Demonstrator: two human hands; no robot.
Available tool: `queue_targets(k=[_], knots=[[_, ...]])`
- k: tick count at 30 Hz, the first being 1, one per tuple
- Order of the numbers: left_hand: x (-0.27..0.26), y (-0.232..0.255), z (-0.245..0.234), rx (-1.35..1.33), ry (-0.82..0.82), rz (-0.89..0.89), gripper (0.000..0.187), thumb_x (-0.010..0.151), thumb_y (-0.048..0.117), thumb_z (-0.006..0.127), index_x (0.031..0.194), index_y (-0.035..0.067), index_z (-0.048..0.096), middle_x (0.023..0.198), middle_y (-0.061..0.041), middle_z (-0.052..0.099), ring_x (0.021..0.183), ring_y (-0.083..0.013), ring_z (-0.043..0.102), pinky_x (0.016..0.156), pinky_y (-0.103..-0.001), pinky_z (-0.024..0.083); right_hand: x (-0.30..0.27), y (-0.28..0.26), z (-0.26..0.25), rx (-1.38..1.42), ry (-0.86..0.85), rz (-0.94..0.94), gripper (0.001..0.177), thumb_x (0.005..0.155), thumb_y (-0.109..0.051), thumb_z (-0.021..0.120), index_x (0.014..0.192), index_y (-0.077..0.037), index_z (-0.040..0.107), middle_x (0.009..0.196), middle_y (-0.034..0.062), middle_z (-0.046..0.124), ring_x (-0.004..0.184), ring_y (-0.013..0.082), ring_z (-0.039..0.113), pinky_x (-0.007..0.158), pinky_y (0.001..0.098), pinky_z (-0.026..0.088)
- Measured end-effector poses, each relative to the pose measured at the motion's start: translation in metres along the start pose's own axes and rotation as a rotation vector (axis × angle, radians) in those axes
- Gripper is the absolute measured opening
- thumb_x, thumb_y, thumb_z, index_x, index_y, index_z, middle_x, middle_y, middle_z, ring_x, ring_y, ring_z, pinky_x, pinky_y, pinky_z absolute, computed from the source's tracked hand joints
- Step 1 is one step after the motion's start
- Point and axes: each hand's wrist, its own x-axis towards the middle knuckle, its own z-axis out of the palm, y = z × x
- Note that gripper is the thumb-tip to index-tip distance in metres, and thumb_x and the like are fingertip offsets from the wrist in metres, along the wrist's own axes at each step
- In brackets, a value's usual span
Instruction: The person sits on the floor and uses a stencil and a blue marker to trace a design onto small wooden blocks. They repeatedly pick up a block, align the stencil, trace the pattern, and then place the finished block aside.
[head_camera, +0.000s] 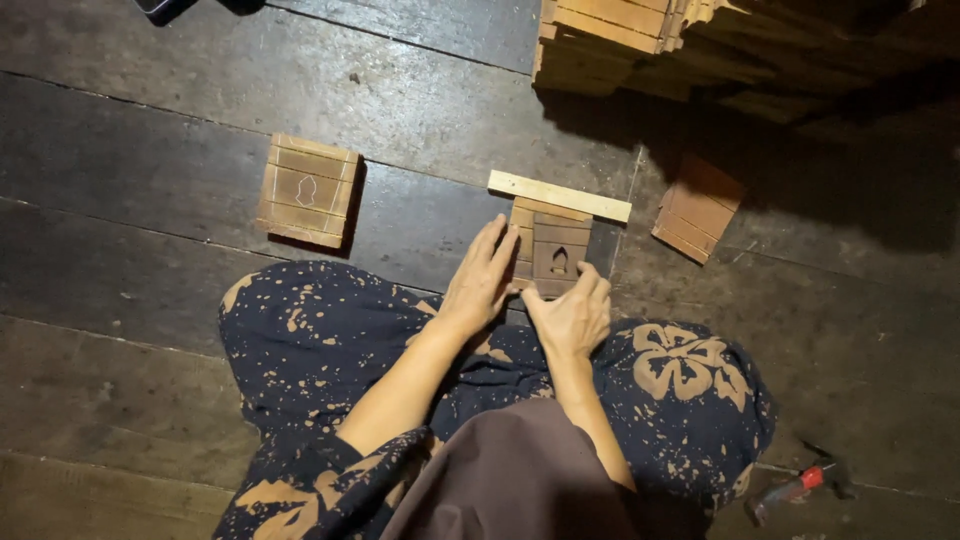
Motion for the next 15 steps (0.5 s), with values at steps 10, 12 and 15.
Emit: queue_targets(k=[10, 12, 15], knots=[[-0.003, 0.008, -0.007, 0.074, -0.127, -0.108, 0.106, 0.067, 0.037, 0.091, 0.157, 0.017, 0.038, 0.161, -0.015, 0.033, 0.150, -0.0428, 0.026, 0.124, -0.055, 0.023, -0.010, 0.022, -0.001, 0.075, -0.052, -0.031, 0.066, 0.075, -0.047, 0.086, 0.129, -0.016, 0.065, 0.115, 0.0108, 0.059, 0.102, 0.0433, 0.068, 0.085, 0.0555, 0.056], [-0.003, 0.010, -0.005, 0.099, -0.125, -0.097, 0.101, 0.070, 0.043, 0.088, 0.156, 0.020, 0.041, 0.161, -0.012, 0.035, 0.150, -0.0415, 0.026, 0.123, -0.057, 0.023, -0.009, 0.033, 0.005, 0.069, -0.101, -0.023, 0.058, 0.077, -0.042, 0.086, 0.126, -0.017, 0.068, 0.114, 0.0087, 0.060, 0.104, 0.0410, 0.068, 0.086, 0.0528, 0.056], [-0.001, 0.009, -0.004, 0.105, -0.121, -0.086, 0.087, 0.075, 0.039, 0.086, 0.151, 0.020, 0.048, 0.158, -0.008, 0.041, 0.148, -0.0416, 0.029, 0.119, -0.065, 0.023, -0.007, 0.041, 0.020, 0.034, -0.069, -0.054, 0.054, 0.078, -0.042, 0.086, 0.125, -0.021, 0.070, 0.113, 0.0039, 0.059, 0.103, 0.0343, 0.068, 0.085, 0.0471, 0.057]])
